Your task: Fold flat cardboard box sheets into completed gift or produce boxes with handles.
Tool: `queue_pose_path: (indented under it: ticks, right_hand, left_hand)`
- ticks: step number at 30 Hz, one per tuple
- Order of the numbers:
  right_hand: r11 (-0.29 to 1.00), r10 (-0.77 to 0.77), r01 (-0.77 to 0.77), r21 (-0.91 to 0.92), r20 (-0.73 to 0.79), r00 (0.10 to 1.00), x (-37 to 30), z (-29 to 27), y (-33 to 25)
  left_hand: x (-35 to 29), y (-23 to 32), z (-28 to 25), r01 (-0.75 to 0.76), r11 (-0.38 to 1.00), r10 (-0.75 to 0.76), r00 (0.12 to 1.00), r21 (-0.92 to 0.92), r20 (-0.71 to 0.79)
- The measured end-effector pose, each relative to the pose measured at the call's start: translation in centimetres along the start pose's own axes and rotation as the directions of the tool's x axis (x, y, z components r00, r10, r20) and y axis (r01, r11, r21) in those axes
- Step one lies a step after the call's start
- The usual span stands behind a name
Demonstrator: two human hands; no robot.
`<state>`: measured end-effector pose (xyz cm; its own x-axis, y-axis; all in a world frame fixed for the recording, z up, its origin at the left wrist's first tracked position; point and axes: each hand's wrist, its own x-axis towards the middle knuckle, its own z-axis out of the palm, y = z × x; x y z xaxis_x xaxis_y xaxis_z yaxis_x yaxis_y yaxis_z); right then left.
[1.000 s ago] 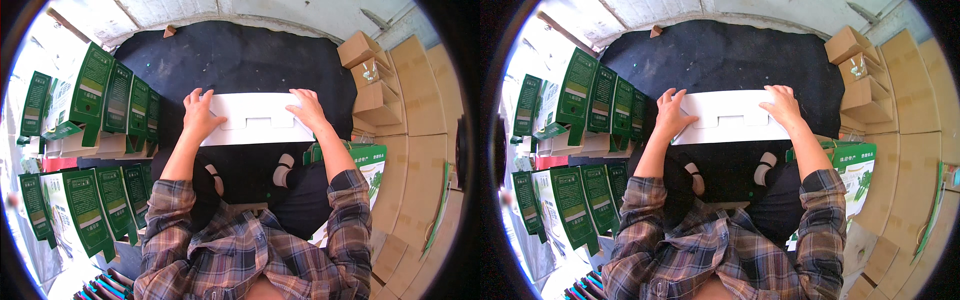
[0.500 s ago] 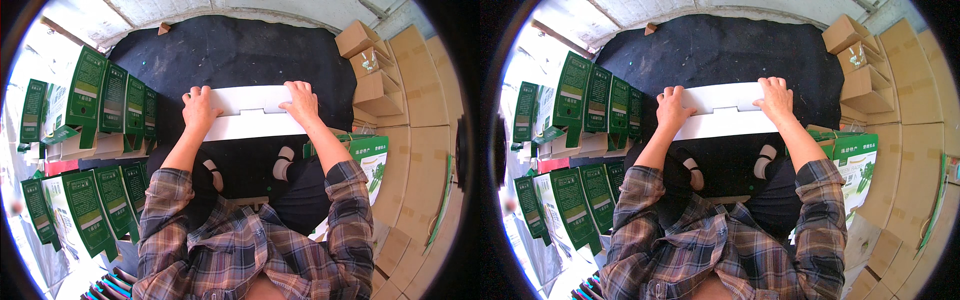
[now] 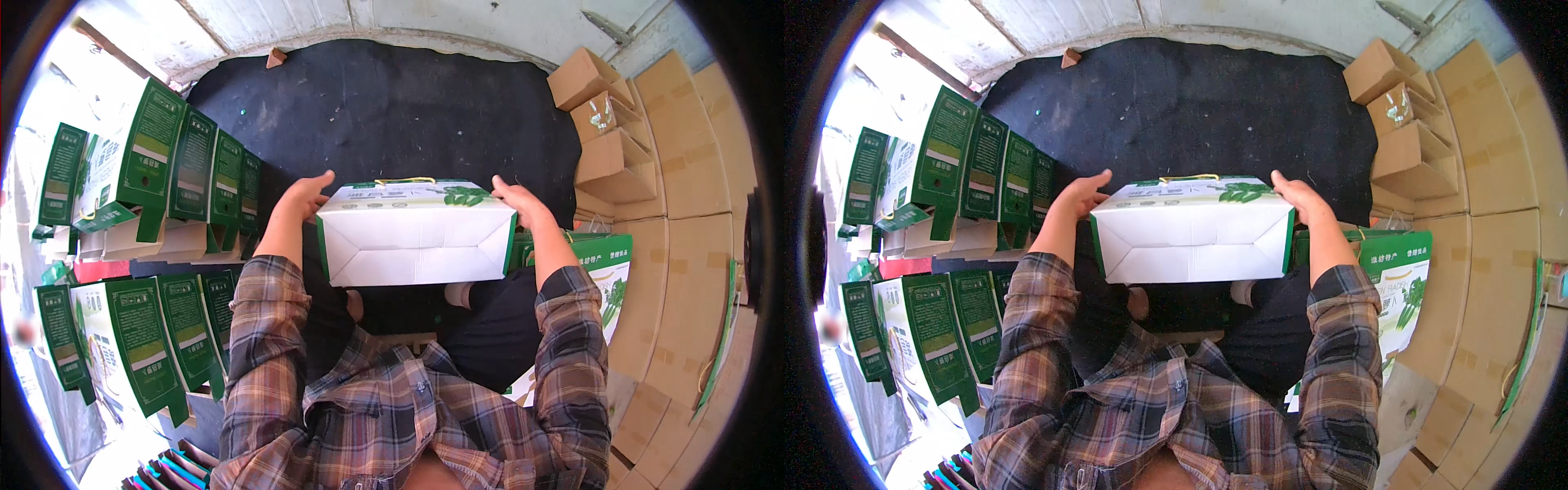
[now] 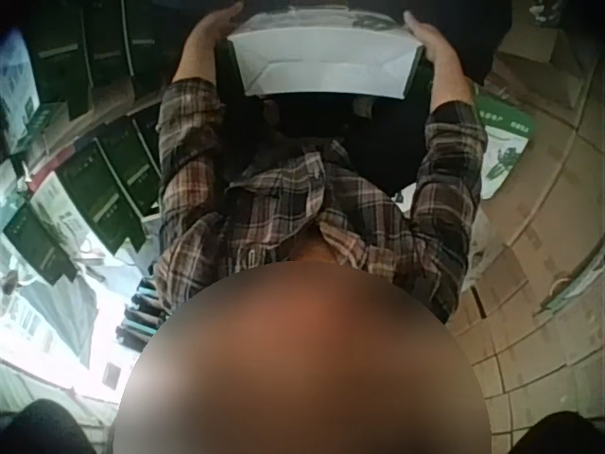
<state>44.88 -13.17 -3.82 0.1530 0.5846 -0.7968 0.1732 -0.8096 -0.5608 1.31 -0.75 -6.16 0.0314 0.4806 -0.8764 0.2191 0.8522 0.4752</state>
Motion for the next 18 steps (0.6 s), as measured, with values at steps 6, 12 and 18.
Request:
queue_pose_path:
  ticks: [6,12,18]
  right_hand:
    - [0.999,-0.052,0.052,0.006,-0.026,0.998,-1.3,0.2,-1.3]
    - [0.774,-0.402,0.533,0.343,-0.385,0.831,-3.6,0.0,-3.0]
    - [0.889,-0.235,0.334,0.313,-0.314,0.920,-5.2,0.4,-4.2]
  left_hand:
    - [-3.3,0.2,1.7,-0.338,0.796,0.405,0.914,0.503,-0.026]
    - [-8.0,2.1,1.8,-0.477,0.872,0.451,0.870,-0.107,-0.199]
    - [-7.9,1.9,2.4,-0.502,0.844,0.459,0.858,-0.188,-0.231]
